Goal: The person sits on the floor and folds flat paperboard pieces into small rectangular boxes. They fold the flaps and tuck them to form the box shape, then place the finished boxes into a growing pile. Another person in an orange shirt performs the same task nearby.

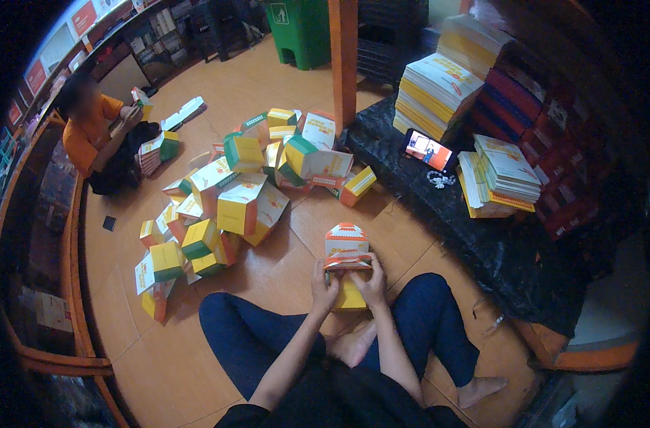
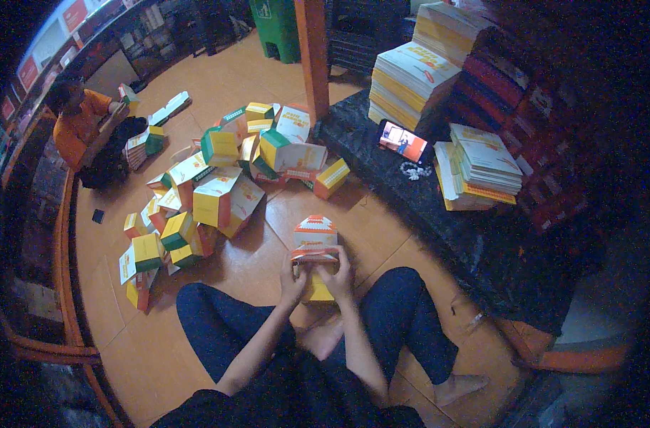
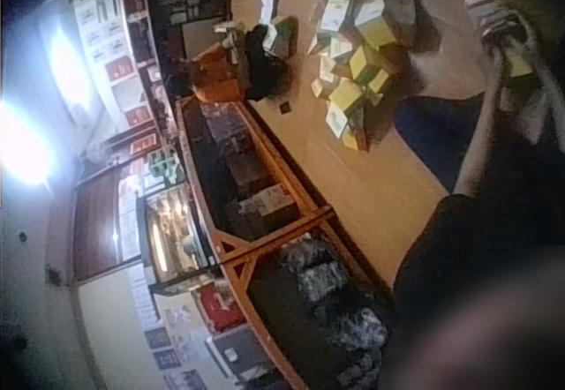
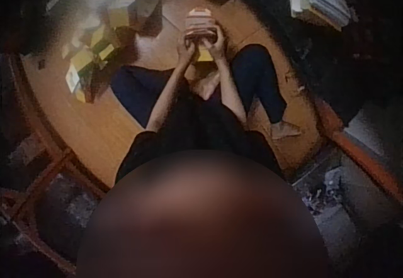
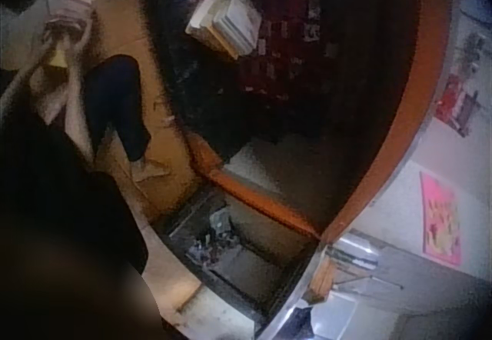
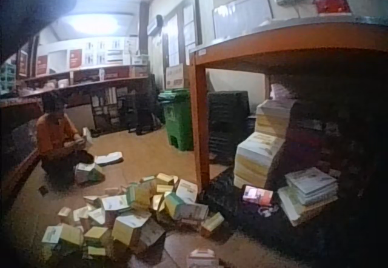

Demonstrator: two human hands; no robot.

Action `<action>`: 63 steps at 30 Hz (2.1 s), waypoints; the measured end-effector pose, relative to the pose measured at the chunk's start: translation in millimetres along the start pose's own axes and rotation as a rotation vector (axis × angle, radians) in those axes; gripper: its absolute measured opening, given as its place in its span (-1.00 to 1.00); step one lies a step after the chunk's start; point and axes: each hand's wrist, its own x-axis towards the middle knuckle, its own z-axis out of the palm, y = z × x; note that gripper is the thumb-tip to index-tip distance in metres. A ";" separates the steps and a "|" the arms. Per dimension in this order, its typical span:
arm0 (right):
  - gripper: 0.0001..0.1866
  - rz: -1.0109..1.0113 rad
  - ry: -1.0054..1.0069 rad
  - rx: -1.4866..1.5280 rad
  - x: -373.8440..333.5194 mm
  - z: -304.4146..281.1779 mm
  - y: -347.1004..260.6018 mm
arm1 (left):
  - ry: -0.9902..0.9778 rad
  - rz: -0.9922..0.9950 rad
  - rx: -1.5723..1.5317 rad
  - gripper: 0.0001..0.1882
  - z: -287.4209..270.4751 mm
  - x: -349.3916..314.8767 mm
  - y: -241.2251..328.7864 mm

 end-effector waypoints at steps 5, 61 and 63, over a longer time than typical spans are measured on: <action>-0.46 0.160 -0.049 0.045 0.6 1.7 16.6 | 0.045 0.013 0.069 -0.53 2.9 3.4 3.3; -0.22 -0.124 -0.185 -1.004 -31.7 53.4 -19.3 | 0.091 -0.880 0.286 0.03 -335.1 116.9 -87.5; -0.22 -0.145 -0.180 -0.991 -32.1 53.5 -16.7 | 0.236 -0.896 0.500 0.44 -322.8 122.6 -91.2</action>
